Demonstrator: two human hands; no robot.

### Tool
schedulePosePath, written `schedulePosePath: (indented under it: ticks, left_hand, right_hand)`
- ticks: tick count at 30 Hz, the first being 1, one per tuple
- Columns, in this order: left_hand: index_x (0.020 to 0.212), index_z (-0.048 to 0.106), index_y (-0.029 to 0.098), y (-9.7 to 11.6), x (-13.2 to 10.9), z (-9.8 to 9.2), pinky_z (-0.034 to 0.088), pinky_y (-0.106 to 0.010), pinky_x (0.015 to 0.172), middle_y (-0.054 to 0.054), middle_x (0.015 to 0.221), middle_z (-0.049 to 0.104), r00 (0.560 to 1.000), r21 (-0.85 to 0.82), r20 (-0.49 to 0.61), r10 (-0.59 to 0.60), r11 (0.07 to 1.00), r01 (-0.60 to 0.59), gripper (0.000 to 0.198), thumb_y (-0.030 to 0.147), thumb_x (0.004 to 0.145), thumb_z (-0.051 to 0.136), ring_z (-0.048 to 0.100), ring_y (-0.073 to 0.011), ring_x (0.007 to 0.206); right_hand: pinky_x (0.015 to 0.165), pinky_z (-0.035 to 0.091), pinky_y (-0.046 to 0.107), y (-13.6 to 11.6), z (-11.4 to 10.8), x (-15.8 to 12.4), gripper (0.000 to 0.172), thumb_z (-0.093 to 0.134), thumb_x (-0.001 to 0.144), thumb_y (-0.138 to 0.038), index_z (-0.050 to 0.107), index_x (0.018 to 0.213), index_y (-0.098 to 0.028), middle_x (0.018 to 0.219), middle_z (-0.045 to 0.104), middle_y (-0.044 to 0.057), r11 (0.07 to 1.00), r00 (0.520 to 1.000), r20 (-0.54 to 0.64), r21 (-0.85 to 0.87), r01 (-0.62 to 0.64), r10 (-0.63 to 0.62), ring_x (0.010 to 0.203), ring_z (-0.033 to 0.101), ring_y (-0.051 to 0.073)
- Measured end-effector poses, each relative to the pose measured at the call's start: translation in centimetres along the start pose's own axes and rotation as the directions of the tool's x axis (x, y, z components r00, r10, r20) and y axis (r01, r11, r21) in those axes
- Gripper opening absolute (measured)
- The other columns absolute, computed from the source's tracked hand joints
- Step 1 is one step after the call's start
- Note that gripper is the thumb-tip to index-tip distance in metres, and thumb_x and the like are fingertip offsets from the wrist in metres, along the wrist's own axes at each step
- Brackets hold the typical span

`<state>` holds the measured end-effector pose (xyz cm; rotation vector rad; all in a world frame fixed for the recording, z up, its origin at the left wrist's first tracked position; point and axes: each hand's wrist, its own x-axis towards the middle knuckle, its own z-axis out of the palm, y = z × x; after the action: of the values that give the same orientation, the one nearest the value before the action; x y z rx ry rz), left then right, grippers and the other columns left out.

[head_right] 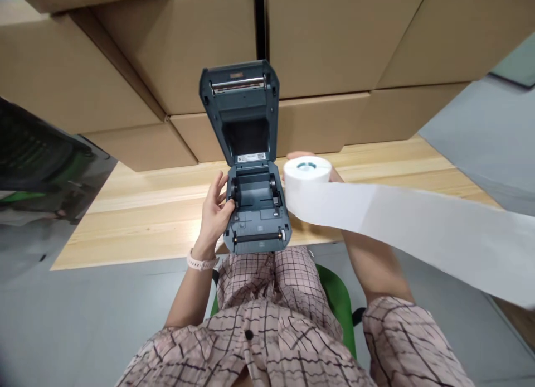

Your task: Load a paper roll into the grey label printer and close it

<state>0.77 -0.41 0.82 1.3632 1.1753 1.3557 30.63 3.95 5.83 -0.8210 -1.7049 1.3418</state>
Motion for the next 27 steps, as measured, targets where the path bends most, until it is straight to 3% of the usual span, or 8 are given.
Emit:
schedulePosePath:
  ticks: [3, 6, 10, 13, 16, 21, 24, 27]
  left_hand:
    - [0.168, 0.032, 0.035, -0.2, 0.0, 0.0, 0.053, -0.054, 0.121, -0.010, 0.176, 0.040, 1.000, 0.026, 0.004, 0.011, 1.000, -0.011, 0.083, 0.028, 0.093, 0.066, 0.053, -0.0342, 0.153]
    - [0.170, 0.024, 0.038, -0.3, -0.1, -0.1, 0.051, -0.055, 0.121, -0.009, 0.178, 0.036, 0.999, 0.070, 0.028, 0.029, 0.997, -0.031, 0.087, 0.031, 0.095, 0.066, 0.050, -0.0352, 0.155]
    - [0.172, 0.018, 0.038, -0.1, -0.1, -0.1, 0.054, -0.053, 0.118, -0.009, 0.181, 0.030, 0.999, 0.106, 0.042, 0.023, 0.994, -0.027, 0.088, 0.030, 0.096, 0.062, 0.052, -0.0354, 0.154]
    - [0.172, 0.019, 0.041, 0.0, -0.2, -0.1, 0.054, -0.052, 0.116, -0.006, 0.181, 0.030, 0.999, 0.117, 0.034, 0.009, 0.993, -0.013, 0.086, 0.026, 0.097, 0.059, 0.052, -0.0343, 0.154]
    - [0.171, 0.022, 0.042, 0.2, -0.3, 0.0, 0.051, -0.053, 0.119, -0.004, 0.181, 0.031, 1.000, 0.106, 0.017, 0.008, 0.994, -0.009, 0.085, 0.024, 0.097, 0.058, 0.052, -0.0330, 0.154]
    - [0.170, 0.029, 0.038, 0.0, -0.5, 0.1, 0.049, -0.055, 0.123, -0.005, 0.177, 0.039, 1.000, 0.063, -0.004, 0.008, 0.998, -0.008, 0.080, 0.023, 0.096, 0.057, 0.052, -0.0317, 0.155]
    - [0.168, 0.034, 0.036, -0.2, -0.5, 0.2, 0.049, -0.053, 0.125, -0.006, 0.176, 0.041, 0.999, 0.015, 0.003, 0.034, 0.999, -0.034, 0.075, 0.024, 0.097, 0.057, 0.051, -0.0300, 0.155]
    - [0.165, 0.038, 0.033, -0.1, -0.5, 0.3, 0.049, -0.052, 0.125, -0.008, 0.171, 0.048, 0.999, -0.012, 0.016, 0.046, 0.999, -0.046, 0.071, 0.025, 0.097, 0.057, 0.052, -0.0298, 0.155]
  right_hand:
    - [0.102, 0.058, 0.044, -4.5, 1.5, 3.5, 0.092, 0.086, 0.072, -0.065, 0.056, 0.150, -0.028, 0.140, 0.072, 0.009, 0.949, 0.954, 0.288, -0.268, 0.168, -0.087, 0.122, 0.072, 0.031]
    - [0.113, 0.052, 0.049, -6.2, 3.7, 6.8, 0.096, 0.086, 0.076, -0.055, 0.049, 0.160, -0.027, 0.157, 0.062, 0.011, 0.759, 0.879, 0.476, -0.575, 0.305, 0.008, 0.135, 0.065, 0.036]
    - [0.109, 0.053, 0.053, -4.7, 5.7, 9.6, 0.116, 0.084, 0.076, -0.056, 0.028, 0.173, -0.024, 0.157, 0.062, 0.016, 0.595, 0.825, 0.536, -0.726, 0.344, 0.177, 0.132, 0.066, 0.040]
    - [0.108, 0.054, 0.053, -3.1, 6.3, 10.5, 0.124, 0.084, 0.076, -0.063, 0.022, 0.175, -0.020, 0.153, 0.065, 0.020, 0.548, 0.799, 0.530, -0.774, 0.318, 0.285, 0.131, 0.067, 0.042]
    - [0.105, 0.056, 0.052, -1.8, 6.4, 10.8, 0.120, 0.078, 0.081, -0.068, 0.021, 0.175, -0.020, 0.150, 0.067, 0.020, 0.535, 0.799, 0.521, -0.785, 0.312, 0.301, 0.129, 0.069, 0.041]
    - [0.109, 0.055, 0.056, -0.9, 6.7, 8.5, 0.097, 0.070, 0.093, -0.064, 0.032, 0.172, -0.024, 0.156, 0.063, 0.018, 0.531, 0.879, 0.463, -0.777, 0.339, 0.117, 0.135, 0.066, 0.040]
    - [0.122, 0.046, 0.060, -1.0, 7.3, 4.3, 0.075, 0.056, 0.105, -0.060, 0.039, 0.169, -0.026, 0.172, 0.045, 0.014, 0.561, 0.906, 0.423, -0.750, 0.352, -0.003, 0.155, 0.049, 0.037]
    - [0.127, 0.044, 0.057, -1.2, 8.5, -0.5, 0.057, 0.047, 0.110, -0.053, 0.051, 0.162, -0.029, 0.169, 0.050, 0.009, 0.566, 0.916, 0.397, -0.744, 0.356, -0.054, 0.157, 0.049, 0.030]
